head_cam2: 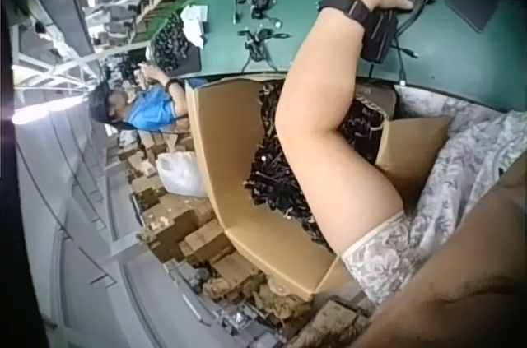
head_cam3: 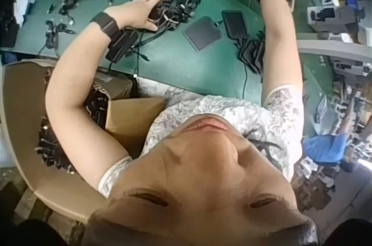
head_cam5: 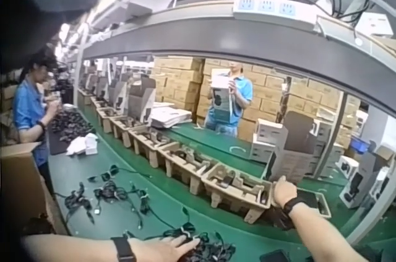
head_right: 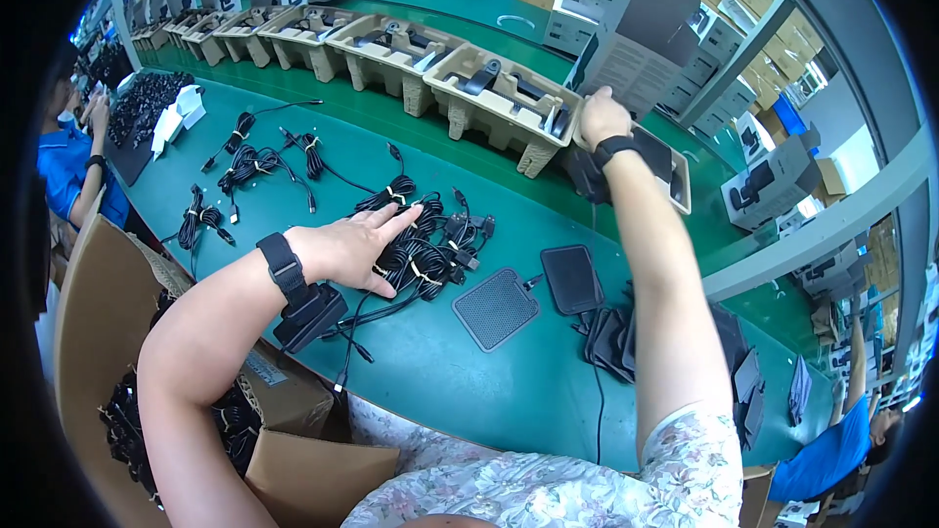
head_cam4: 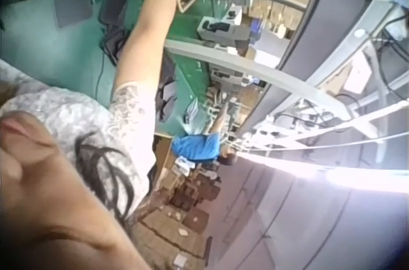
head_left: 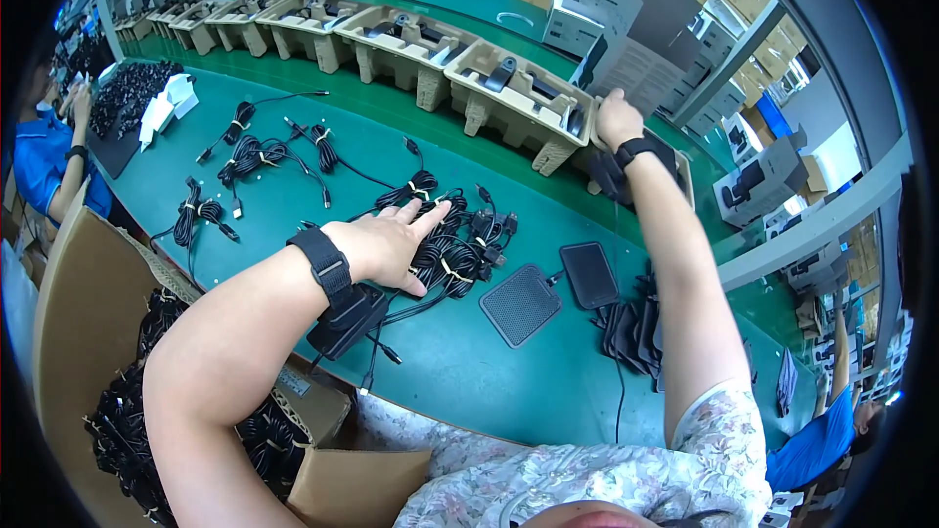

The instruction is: The person picks up black pads from a box and places them on the table, then takes a bundled cable and places it into a cardboard tray along with a pad. This process is repeated, occasionally reaching into the box for more pads.

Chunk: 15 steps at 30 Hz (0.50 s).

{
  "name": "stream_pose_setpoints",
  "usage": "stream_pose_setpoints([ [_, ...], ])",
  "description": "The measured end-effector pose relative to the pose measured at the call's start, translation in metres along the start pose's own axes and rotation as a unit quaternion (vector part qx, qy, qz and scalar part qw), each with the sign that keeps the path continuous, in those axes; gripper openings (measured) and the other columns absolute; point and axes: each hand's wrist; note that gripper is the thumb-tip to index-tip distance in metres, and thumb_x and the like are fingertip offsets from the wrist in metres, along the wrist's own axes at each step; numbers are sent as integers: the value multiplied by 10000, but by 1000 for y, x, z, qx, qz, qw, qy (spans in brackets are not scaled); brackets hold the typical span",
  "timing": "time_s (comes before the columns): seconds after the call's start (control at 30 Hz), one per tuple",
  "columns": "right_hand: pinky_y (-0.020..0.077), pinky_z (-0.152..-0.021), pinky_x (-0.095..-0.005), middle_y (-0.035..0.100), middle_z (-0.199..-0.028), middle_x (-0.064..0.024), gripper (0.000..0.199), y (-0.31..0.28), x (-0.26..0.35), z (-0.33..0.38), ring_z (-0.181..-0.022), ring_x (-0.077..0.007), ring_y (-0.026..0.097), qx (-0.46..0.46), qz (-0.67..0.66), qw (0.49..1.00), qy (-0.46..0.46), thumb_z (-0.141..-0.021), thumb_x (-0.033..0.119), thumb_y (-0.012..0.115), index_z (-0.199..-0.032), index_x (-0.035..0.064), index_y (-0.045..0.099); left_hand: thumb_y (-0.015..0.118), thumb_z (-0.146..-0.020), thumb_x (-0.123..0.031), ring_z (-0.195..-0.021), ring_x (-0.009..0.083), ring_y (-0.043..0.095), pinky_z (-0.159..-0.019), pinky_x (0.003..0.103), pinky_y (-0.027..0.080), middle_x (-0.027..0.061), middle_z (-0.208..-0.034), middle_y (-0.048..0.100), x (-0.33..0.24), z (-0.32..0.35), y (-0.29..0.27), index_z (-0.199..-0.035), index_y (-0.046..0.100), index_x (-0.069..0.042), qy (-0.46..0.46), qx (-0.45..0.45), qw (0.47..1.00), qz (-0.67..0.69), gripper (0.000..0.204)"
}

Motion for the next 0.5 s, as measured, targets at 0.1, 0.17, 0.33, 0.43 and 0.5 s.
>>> stream_pose_setpoints([
  [0.1, 493, -747, -407, 656, -860, -185, 295, 10, 1, -1, -867, -347, 628, -31, -86, 987, 129, -828, 278, 554, -882, -7, 606, 755, -677, -399, -1328, 374, 229, -1075, 417, 259, 245, -1447, 167, 3, -3, 1, -1443, -7, -172, 4, -7, 1000, -6, 1104],
  [0.17, 488, -745, -395, 644, -897, -201, 312, -15, -8, -16, -847, -347, 627, 153, -97, 983, 25, -829, 275, 563, -921, -24, 562, 758, -675, -398, -1326, 375, 231, -1074, 416, 261, 249, -1445, 169, 3, -3, 4, -1442, -8, -166, 10, -6, 1000, -3, 1109],
  [0.33, 474, -707, -387, 628, -892, -230, 281, -28, -46, 4, -801, -311, 626, 188, -150, 945, -220, -830, 247, 581, -880, -27, 548, 765, -668, -387, -1315, 384, 250, -1064, 418, 279, 258, -1438, 180, 5, -2, 3, -1441, -12, -150, -2, 0, 1000, -2, 1121],
  [0.43, 469, -727, -402, 624, -898, -230, 249, -37, -40, 22, -835, -349, 609, 181, -194, 954, -139, -830, 236, 570, -920, 4, 584, 767, -668, -379, -1306, 392, 262, -1058, 422, 288, 259, -1436, 183, 4, -2, 5, -1440, -11, -147, -1, 5, 1000, -5, 1121],
  [0.5, 467, -738, -410, 622, -901, -230, 240, -34, -36, 33, -853, -367, 601, 180, -217, 955, -93, -830, 230, 564, -940, 20, 603, 767, -668, -378, -1308, 398, 251, -1056, 426, 291, 256, -1437, 183, 3, -2, 5, -1440, -15, -148, 0, -6, 1000, -10, 1123],
])
Point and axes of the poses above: each hand's wrist, its own z-axis away from the middle knuckle, its own y-axis out of the palm, x = y × z
